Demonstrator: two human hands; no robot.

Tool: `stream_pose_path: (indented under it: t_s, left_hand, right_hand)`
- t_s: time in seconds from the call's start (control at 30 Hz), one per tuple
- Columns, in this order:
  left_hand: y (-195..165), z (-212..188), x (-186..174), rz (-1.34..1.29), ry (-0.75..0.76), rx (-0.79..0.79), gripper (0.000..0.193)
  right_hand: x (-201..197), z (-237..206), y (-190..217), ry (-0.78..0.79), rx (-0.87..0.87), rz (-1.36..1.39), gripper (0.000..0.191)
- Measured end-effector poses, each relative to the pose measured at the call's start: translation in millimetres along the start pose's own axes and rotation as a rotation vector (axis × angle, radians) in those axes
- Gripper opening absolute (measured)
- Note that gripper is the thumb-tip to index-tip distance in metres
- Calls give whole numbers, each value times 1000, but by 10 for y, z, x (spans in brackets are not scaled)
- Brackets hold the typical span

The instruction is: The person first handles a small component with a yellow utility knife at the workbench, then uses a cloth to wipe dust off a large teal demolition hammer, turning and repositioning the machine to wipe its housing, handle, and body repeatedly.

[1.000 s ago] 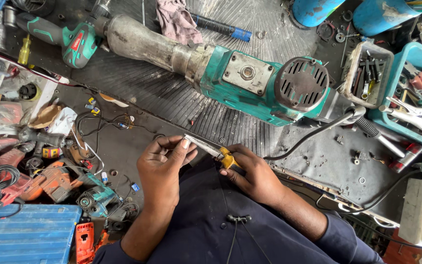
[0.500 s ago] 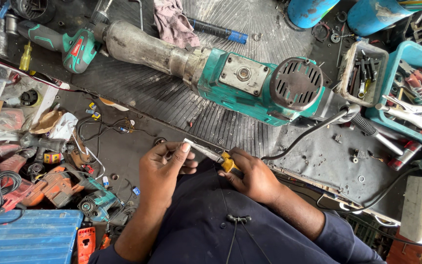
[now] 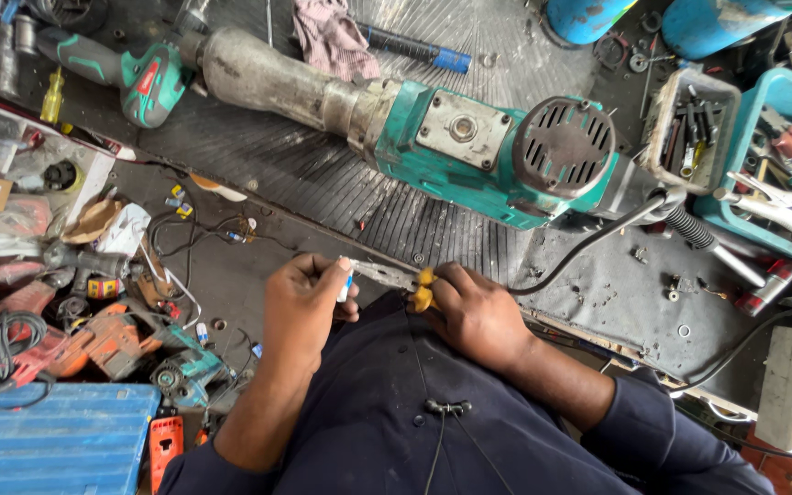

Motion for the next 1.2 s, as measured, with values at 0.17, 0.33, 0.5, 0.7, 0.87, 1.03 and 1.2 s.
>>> stream_pose_path:
  t_s: [0.17,0.33,0.5,0.7,0.87,1.03,1.2]
  left_hand:
    - [101,103,-41,-54,39,-58,20]
    - [141,147,-226,15,78,100,21]
    - [196,138,-319,28,60,244,21]
    - [219,125,-322,7,171,358,21]
    - [166,129,-312,-6,177,343,17]
    - [145,108,-241,-69,195,307,15]
    - [109,71,-190,-51,195,281,16]
  right_hand:
    - [-24,74,-72,10,33,56,38]
    - [19,60,-173,257,236,781,40]
    - [126,1,-149,495,426,1334,45]
    - [129,-11,-190,641,480,1377,51]
    - [50,40,-174,655,463,1413,55]
    - [-86,65,-210,681,477,1401,57]
    - [-106,34,-254,705,466,1414,59]
Point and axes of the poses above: each hand's wrist, its own z-axis towards the middle knuckle, its own x-axis out of the palm, y = z × x, the point moved 1 cm from there along z, towards the middle knuckle, and after that the axes turned 2 degrees about -y, right-handed, at the moved point
